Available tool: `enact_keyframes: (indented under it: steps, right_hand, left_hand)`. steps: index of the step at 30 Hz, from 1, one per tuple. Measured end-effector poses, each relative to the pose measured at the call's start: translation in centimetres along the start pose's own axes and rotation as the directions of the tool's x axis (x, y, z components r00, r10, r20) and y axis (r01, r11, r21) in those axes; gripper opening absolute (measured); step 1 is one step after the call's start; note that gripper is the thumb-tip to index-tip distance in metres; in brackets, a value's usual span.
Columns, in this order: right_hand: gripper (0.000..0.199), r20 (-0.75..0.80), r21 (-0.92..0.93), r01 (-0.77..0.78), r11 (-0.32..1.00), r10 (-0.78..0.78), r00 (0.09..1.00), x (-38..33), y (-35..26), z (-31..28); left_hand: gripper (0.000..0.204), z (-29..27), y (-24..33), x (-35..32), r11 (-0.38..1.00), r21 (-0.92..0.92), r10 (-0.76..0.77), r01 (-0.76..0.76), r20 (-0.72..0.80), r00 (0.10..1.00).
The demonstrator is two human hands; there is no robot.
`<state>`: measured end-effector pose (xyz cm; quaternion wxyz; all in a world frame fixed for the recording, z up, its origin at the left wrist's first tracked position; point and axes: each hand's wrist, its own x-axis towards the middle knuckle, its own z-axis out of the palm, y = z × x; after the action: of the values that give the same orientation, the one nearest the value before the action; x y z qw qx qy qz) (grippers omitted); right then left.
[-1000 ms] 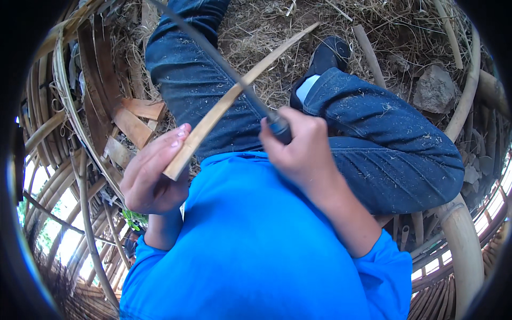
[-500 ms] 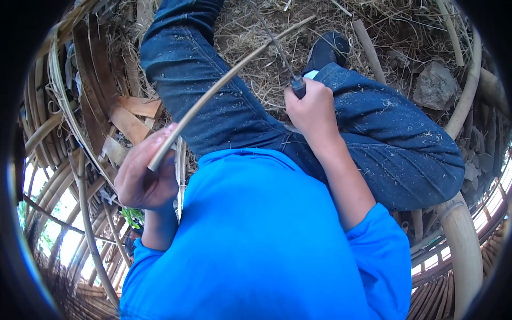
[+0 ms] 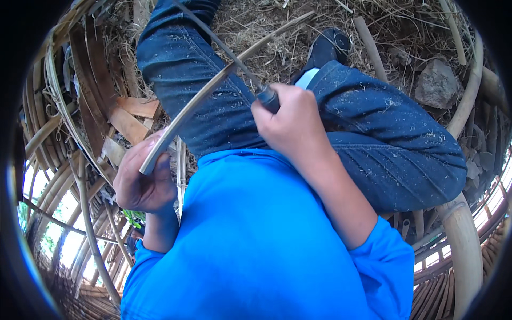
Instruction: The person shaves a piece of bamboo using a knife. They scrape the blade along the wood to remove thin strips and smooth the surface, letting the shavings fall to the ground.
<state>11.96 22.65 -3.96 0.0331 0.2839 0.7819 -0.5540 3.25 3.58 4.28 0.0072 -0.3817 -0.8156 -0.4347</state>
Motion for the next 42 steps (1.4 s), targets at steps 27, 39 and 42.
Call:
enact_keyframes:
  steps: [27, 39, 42]
  right_hand:
    - [0.026, -0.038, -0.291, -0.23, 0.929, 0.229, 0.973, 5.9, 4.2, 0.4]
    - [0.027, -0.127, -0.492, -0.337, 0.802, 0.317, 0.94, 9.5, 5.8, -1.6]
    - [0.026, -0.036, -0.53, -0.281, 0.8, 0.31, 0.95, 8.8, 3.0, -0.4]
  left_hand:
    - [0.013, -0.9, -0.8, -1.9, 0.978, -0.031, -0.209, 0.207, -0.068, 0.976]
    - [0.014, -0.7, -1.8, -1.5, 0.976, -0.014, -0.218, 0.218, -0.089, 0.972]
    - [0.014, -0.4, -1.5, -1.9, 0.966, -0.034, -0.259, 0.256, -0.128, 0.957]
